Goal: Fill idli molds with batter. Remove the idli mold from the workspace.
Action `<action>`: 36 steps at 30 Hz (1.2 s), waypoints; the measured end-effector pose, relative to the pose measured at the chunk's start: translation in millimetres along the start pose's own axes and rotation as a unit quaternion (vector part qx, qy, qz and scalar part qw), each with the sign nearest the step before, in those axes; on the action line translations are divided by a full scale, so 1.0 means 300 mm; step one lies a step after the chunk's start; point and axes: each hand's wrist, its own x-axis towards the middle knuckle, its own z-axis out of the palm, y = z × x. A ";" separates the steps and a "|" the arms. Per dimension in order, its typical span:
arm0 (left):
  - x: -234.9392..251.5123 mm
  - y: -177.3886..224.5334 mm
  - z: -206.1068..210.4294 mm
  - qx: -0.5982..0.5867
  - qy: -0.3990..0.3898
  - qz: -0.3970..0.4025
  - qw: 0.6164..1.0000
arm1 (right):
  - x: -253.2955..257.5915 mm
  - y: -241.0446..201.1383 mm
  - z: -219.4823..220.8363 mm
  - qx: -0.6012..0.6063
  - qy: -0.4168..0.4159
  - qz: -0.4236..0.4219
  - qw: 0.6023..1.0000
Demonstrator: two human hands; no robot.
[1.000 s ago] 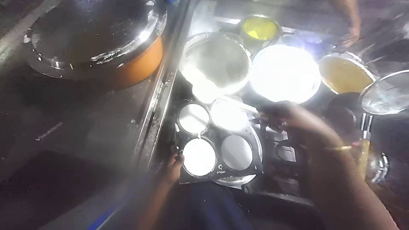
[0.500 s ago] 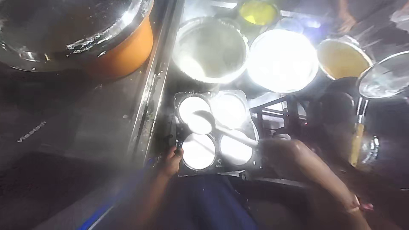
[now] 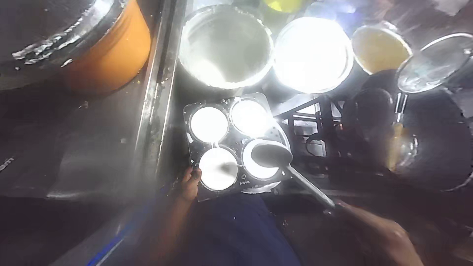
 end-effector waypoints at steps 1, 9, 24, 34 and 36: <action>0.004 0.001 0.001 0.004 -0.001 -0.004 1.000 | -0.012 0.012 0.020 -0.031 0.014 -0.006 0.999; 0.018 -0.013 -0.015 0.030 -0.012 0.003 0.999 | -0.076 0.079 0.077 -0.111 0.104 -0.045 0.987; 0.008 -0.022 -0.040 0.015 -0.037 0.008 0.999 | 0.525 -0.061 -0.135 0.116 0.041 0.036 0.992; -0.047 -0.034 -0.052 0.033 0.009 0.006 0.999 | 1.490 -0.532 0.129 -0.320 -0.141 -0.048 0.936; -0.054 -0.038 -0.048 0.040 0.012 0.005 0.999 | 1.508 -0.579 0.211 -0.313 -0.182 -0.051 0.931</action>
